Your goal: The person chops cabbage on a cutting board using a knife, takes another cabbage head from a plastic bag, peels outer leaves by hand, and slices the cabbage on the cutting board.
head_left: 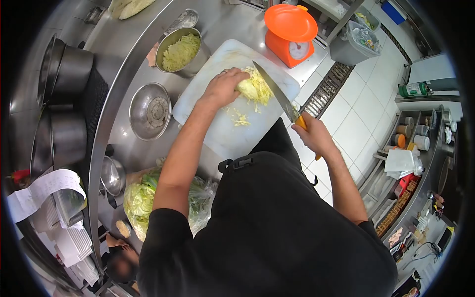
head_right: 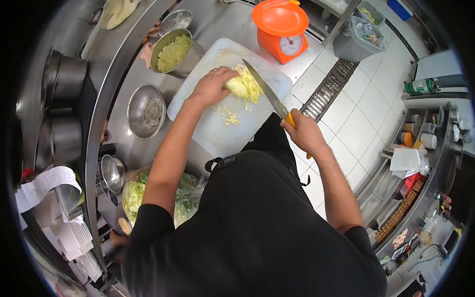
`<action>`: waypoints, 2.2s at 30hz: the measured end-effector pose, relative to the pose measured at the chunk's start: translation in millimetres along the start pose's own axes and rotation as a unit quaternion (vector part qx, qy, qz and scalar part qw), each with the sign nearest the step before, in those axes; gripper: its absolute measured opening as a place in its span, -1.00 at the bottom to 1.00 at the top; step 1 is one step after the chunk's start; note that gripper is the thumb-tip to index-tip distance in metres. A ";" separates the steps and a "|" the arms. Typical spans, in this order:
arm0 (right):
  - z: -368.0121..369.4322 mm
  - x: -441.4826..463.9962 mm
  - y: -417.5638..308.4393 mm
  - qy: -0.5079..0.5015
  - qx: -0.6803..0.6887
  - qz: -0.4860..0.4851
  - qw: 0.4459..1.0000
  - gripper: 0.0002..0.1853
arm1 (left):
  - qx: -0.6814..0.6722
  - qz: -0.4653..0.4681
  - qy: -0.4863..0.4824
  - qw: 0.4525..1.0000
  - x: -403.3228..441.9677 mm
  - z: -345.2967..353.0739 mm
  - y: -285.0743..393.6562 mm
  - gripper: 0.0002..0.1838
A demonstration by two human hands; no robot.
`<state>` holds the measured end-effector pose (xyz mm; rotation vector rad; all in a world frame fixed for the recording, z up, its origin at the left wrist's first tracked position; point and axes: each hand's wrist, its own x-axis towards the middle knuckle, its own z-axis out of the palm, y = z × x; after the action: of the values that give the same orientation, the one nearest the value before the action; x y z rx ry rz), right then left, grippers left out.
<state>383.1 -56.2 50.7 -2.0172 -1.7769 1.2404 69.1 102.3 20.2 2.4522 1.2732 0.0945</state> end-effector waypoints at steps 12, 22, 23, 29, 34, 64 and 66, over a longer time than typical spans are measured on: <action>10.8 5.6 -24.3 -0.037 -0.043 -0.076 0.996 -0.59 | 0.049 -0.064 0.024 0.996 -65.9 1.5 8.0 -0.38; 41.8 24.6 -25.9 -0.012 -0.125 -0.138 0.983 -0.66 | 0.001 -0.120 0.244 0.962 -144.9 54.0 54.9 -0.43; 43.7 25.2 -25.5 -0.010 -0.127 -0.140 0.982 -0.66 | -0.025 -0.120 0.259 0.958 -148.7 61.8 52.9 -0.45; 44.8 27.1 -29.5 -0.022 -0.161 -0.155 0.974 -0.65 | -0.092 -0.149 0.325 0.929 -136.9 82.2 50.0 -0.56; 45.9 23.2 -38.8 -0.007 -0.188 -0.174 0.967 -0.67 | -0.094 -0.141 0.326 0.930 -122.2 77.8 44.3 -0.58; 63.1 56.7 -83.8 -0.060 -0.201 -0.200 0.957 -0.75 | -0.065 -0.258 0.214 0.940 -111.3 51.2 55.5 -0.70; 52.8 39.3 -85.8 -0.066 -0.209 -0.195 0.956 -0.73 | -0.061 -0.259 0.222 0.938 -111.6 52.4 57.0 -0.71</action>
<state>281.8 -18.1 52.5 -1.6579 -2.5254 0.9541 59.6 -32.3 4.3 1.9712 1.9967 0.5904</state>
